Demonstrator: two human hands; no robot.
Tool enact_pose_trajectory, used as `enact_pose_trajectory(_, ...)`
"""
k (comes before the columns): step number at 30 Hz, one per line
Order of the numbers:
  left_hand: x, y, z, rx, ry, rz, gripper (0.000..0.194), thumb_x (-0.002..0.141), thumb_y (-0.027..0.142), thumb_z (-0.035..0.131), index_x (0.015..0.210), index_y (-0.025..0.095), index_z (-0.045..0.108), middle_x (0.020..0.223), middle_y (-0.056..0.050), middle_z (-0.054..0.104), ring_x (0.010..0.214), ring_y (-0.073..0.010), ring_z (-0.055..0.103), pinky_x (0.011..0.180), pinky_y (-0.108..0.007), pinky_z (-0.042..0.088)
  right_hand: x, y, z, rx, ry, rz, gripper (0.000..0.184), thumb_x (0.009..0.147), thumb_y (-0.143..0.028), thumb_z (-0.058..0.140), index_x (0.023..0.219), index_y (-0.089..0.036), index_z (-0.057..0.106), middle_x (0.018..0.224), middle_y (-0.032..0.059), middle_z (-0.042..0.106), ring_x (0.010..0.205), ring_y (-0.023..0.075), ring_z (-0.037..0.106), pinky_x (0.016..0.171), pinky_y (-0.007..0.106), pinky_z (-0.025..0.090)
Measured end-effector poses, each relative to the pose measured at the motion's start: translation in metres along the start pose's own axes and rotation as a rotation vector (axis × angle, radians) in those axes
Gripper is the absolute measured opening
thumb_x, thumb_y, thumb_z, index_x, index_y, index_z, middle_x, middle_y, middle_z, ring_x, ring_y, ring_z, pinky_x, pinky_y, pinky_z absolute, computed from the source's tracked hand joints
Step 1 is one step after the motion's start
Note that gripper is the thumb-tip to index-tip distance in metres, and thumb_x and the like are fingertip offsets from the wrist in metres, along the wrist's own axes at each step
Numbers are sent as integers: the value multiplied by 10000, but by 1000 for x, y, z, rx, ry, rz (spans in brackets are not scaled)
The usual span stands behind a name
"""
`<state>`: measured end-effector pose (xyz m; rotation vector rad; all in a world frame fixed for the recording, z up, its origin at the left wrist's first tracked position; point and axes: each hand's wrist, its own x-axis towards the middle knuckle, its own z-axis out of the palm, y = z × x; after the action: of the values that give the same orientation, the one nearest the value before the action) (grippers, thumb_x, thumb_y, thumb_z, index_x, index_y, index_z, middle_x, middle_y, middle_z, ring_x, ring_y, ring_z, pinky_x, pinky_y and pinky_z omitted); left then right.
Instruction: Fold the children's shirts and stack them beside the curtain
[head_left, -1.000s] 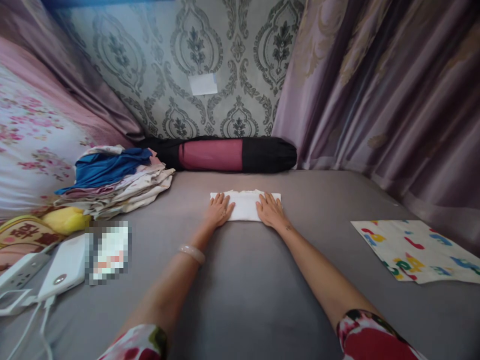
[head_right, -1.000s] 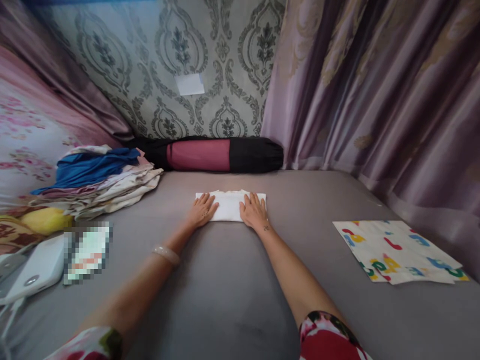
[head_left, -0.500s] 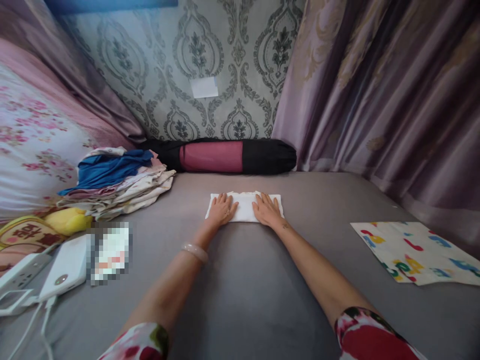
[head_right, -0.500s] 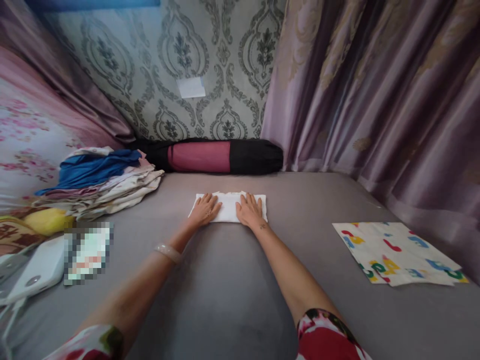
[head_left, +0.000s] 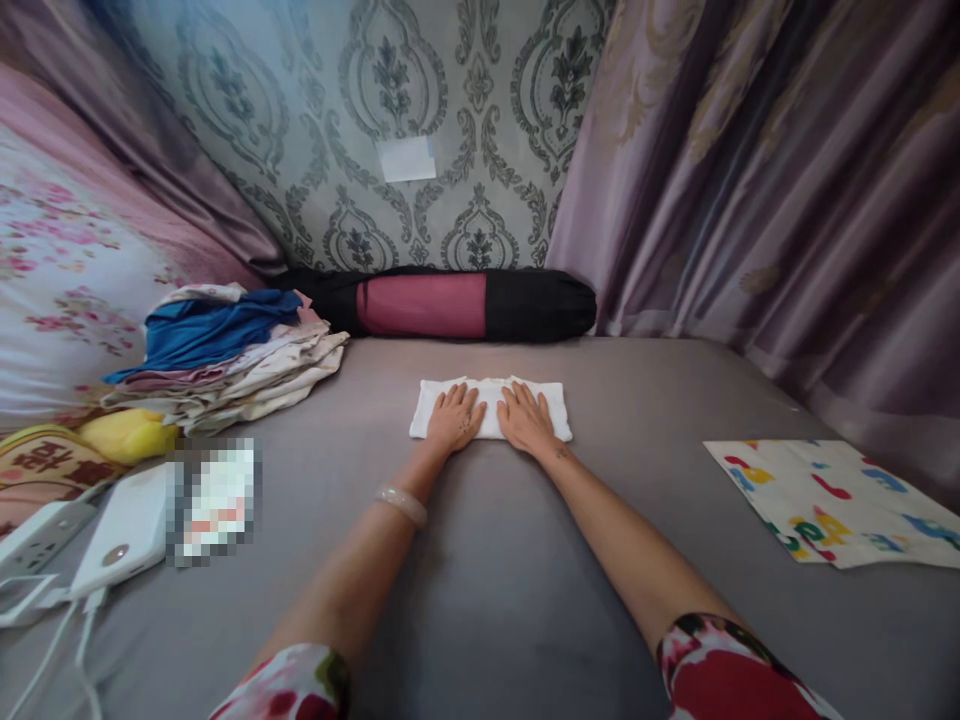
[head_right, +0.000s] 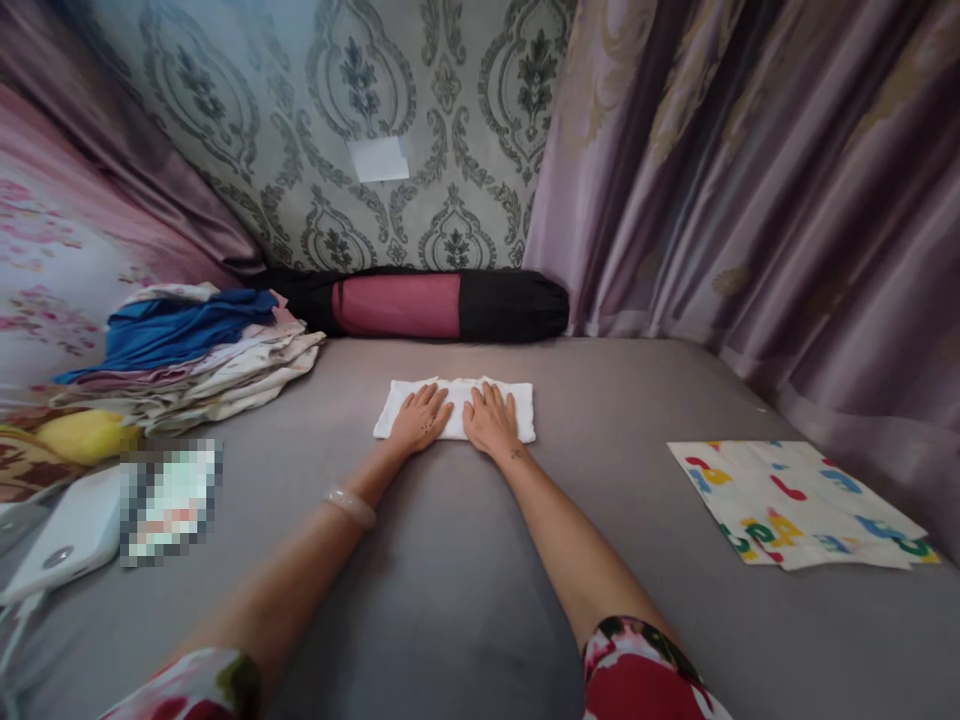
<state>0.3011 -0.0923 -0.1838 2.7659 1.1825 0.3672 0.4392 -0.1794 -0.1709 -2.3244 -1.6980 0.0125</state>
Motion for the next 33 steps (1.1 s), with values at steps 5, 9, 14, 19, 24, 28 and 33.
enact_pose_trajectory(5, 4, 2, -4, -24, -6, 9, 461, 962, 409, 323, 1328, 159, 452, 1460, -152, 396, 1367, -287, 328, 1105, -495, 256, 2, -5, -8, 32, -50, 7, 509, 969, -340, 263, 1409, -127, 404, 1516, 131, 308, 1395, 261, 238, 1116, 502, 151)
enact_pose_trajectory(9, 8, 13, -10, -67, 28, 53, 398, 961, 292, 322, 1312, 166, 459, 1439, -123, 437, 1369, -254, 331, 1105, -465, 277, 7, -13, -9, 62, -24, -66, 494, 959, -286, 264, 1403, -128, 410, 1502, 114, 341, 1396, 240, 242, 1130, 494, 127)
enact_pose_trajectory(14, 8, 20, -6, -100, 30, 60, 379, 943, 210, 333, 1284, 160, 489, 1388, -97, 505, 1332, -226, 392, 1106, -412, 289, 10, -15, 4, 106, 3, -116, 484, 950, -254, 269, 1396, -134, 417, 1481, 80, 386, 1384, 207, 275, 1131, 445, 162)
enact_pose_trajectory(19, 7, 19, 0, -110, 55, 48, 373, 949, 226, 345, 1287, 170, 491, 1394, -96, 499, 1337, -226, 387, 1111, -417, 285, 9, -13, 13, 101, 77, -118, 469, 952, -260, 280, 1378, -145, 439, 1466, 66, 413, 1370, 197, 297, 1129, 428, 161)
enact_pose_trajectory(24, 2, 15, -6, -112, 48, 74, 356, 961, 248, 324, 1259, 161, 499, 1369, -107, 515, 1323, -217, 402, 1098, -403, 310, 8, -13, 13, 85, 78, -119, 467, 952, -260, 280, 1370, -136, 447, 1461, 66, 421, 1366, 203, 303, 1128, 430, 166)
enact_pose_trajectory(28, -16, -12, -14, -79, 108, 81, 359, 968, 297, 310, 1226, 157, 517, 1352, -115, 525, 1323, -235, 396, 1108, -426, 298, 9, -14, 5, 79, 14, -101, 471, 949, -256, 277, 1377, -141, 439, 1472, 71, 404, 1372, 211, 291, 1126, 437, 173)
enact_pose_trajectory(33, -42, -63, -18, -89, 232, 30, 350, 961, 301, 321, 1212, 165, 522, 1313, -126, 549, 1292, -226, 435, 1092, -415, 343, 14, -28, -7, 76, -51, -73, 484, 936, -234, 284, 1389, -125, 416, 1482, 99, 382, 1381, 229, 270, 1124, 470, 159)
